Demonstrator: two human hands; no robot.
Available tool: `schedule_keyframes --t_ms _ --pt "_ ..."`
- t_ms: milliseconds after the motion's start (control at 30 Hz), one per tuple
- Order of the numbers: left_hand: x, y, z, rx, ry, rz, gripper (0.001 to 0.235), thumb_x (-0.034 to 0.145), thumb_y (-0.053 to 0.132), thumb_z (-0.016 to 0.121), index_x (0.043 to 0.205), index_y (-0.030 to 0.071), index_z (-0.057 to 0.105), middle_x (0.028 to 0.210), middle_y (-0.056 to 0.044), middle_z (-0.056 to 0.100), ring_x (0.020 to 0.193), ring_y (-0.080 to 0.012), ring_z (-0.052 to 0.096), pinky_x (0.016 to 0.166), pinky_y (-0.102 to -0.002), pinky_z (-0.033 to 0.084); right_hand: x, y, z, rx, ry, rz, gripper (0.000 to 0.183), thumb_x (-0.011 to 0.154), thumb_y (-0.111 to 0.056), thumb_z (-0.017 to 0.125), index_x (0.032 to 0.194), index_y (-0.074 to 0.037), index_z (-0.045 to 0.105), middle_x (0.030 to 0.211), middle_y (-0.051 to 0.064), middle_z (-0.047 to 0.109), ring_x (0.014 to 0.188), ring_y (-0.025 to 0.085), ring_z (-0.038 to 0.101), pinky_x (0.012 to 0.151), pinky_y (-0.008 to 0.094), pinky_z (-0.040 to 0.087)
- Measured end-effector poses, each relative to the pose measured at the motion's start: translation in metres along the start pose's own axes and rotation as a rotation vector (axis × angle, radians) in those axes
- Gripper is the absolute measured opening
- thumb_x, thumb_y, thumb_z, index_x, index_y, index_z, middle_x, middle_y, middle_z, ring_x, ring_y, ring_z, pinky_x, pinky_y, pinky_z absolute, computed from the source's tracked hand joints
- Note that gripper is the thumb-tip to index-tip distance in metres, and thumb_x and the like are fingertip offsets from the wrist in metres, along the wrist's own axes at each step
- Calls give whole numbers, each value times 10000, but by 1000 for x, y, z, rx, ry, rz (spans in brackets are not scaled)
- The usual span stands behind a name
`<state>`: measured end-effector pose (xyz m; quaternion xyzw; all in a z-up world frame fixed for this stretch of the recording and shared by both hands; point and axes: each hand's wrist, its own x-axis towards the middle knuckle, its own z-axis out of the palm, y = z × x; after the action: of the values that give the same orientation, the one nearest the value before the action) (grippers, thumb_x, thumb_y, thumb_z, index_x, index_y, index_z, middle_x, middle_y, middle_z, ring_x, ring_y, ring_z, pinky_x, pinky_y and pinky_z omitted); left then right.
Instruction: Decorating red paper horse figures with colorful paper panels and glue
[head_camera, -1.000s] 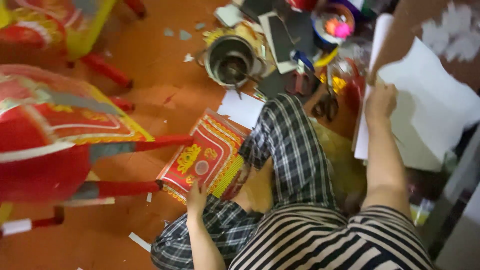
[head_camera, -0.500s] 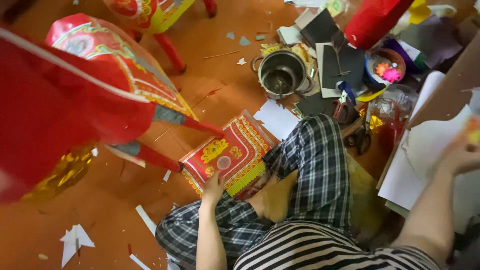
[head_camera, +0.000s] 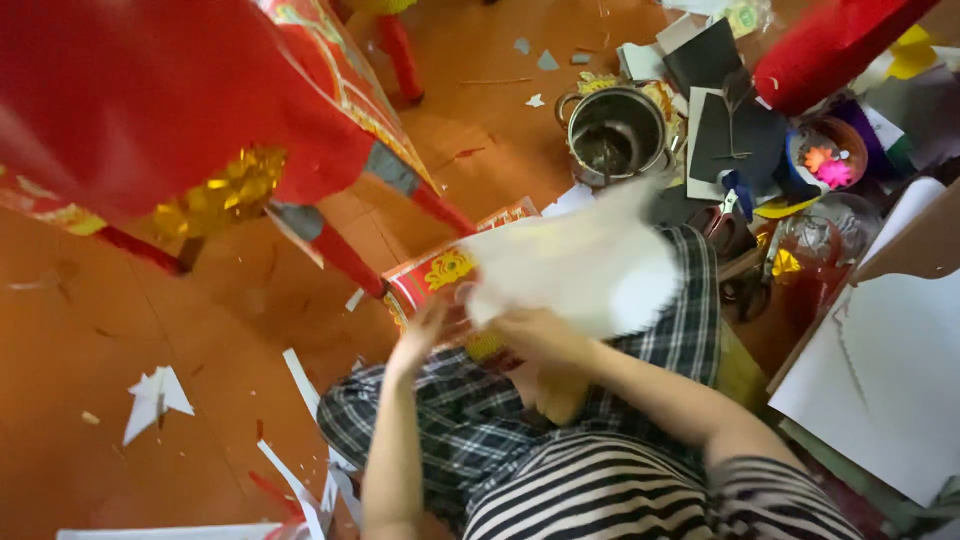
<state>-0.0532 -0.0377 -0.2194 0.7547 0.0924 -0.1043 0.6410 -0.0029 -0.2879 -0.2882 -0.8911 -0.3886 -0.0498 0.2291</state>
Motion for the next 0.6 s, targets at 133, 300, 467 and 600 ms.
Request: schedule_keyframes --t_ms 133,300,467,600 --pt "3 -104 -34 -462 217 -315 667 1120 374 566 1700 110 368 1628 -348 423 1358 -557 565 1037 -678 538 34 -63 22 334 -195 -274 190 1123 -338 535 1265 -303 657 1170 45 774 1021 278 805 796 427 663" --pt "19 -141 -39 -487 338 -467 752 1092 415 688 1724 188 350 1757 -276 299 1528 -527 431 1172 -731 399 29 -67 76 386 -322 -331 346 1090 -158 463 1395 -287 562 1194 22 764 1006 297 802 776 471 663" --pt "5 -70 -38 375 72 -88 411 1156 89 448 1532 -64 388 1367 -393 658 1296 -504 651 1220 -581 423 28 0 91 435 -557 -198 449 1122 -306 523 1571 -317 528 1166 125 746 1091 390 762 890 605 628" --pt "43 -148 -39 -503 285 -556 673 978 746 622 1259 142 714 943 -72 772 790 -246 764 701 -403 652 64 145 40 206 -521 59 420 1036 -116 517 1426 -163 664 1275 150 754 1202 391 734 994 579 605"
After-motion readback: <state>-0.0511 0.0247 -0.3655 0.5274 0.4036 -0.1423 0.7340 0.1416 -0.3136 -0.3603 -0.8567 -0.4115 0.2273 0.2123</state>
